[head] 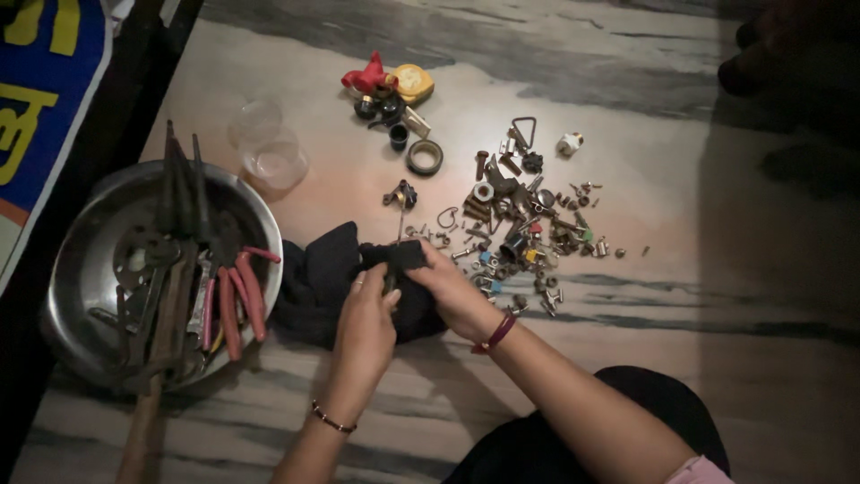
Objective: The person sits on the floor and wipes small metal hardware parts one by one with a dark cloth. They pick up each piece from a scattered pile, rub it with the cloth, and place it into a metal bowl. The process is repeated for multiple items throughout the clip.
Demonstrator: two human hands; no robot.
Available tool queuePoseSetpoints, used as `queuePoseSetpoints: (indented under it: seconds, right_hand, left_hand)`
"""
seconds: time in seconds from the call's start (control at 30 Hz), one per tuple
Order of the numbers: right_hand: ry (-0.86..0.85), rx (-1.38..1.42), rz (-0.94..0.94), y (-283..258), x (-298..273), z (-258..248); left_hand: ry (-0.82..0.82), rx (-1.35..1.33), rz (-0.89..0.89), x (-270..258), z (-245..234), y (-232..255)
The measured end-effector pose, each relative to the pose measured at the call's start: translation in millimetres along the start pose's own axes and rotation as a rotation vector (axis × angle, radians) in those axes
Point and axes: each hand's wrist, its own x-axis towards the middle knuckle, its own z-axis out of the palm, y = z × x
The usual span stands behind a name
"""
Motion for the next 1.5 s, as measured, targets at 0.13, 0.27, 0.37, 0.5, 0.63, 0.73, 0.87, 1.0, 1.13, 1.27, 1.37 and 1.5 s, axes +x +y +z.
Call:
queuePoseSetpoints:
  seconds: [0.13, 0.27, 0.37, 0.5, 0.63, 0.73, 0.87, 1.0, 1.13, 1.27, 1.37, 1.5]
  right_hand:
    - [-0.078, -0.023, -0.008, 6, -2, 2]
    - [-0.122, -0.105, -0.071, 12, -1, -2]
    - [-0.069, -0.133, -0.062, 15, 2, -4]
    - [-0.011, -0.435, -0.227, 13, 4, -2]
    - [0.063, -1.006, -0.493, 8, -7, 10]
    - [0.079, -1.189, -0.537, 1, -15, 20]
    - [0.070, -1.284, -0.560, -7, -22, 26]
    - [0.046, -1.281, -0.608, -4, -22, 27]
    - [0.077, -1.146, -0.556, 6, -19, 28]
    - [0.205, -0.991, -0.393, 5, -13, 33]
    - [0.117, -0.955, -0.479, 5, -14, 34]
    - [0.194, -1.020, -0.414, 13, -18, 34]
  left_hand:
    - [-0.151, -0.139, -0.432, 2, -8, 12]
    - [-0.115, 0.173, -0.150, 2, -18, 15]
    - [-0.130, 0.234, -0.064, 5, -20, 7]
    - [-0.161, -0.805, -0.573, 12, -22, -9]
    - [-0.157, -0.737, -0.648, 11, -13, -18]
    - [-0.115, -0.714, -0.609, 9, -4, -21]
    - [-0.054, -0.888, -0.664, 1, -3, -28]
    - [0.029, -0.951, -0.668, -2, 0, -35]
    - [0.124, -0.859, -0.561, -4, 6, -33]
    - [0.259, -0.856, -0.494, 8, -17, -26]
    - [0.215, -0.887, -0.647, 22, -51, -34]
    - [0.404, -0.333, -0.325, 24, -110, -71]
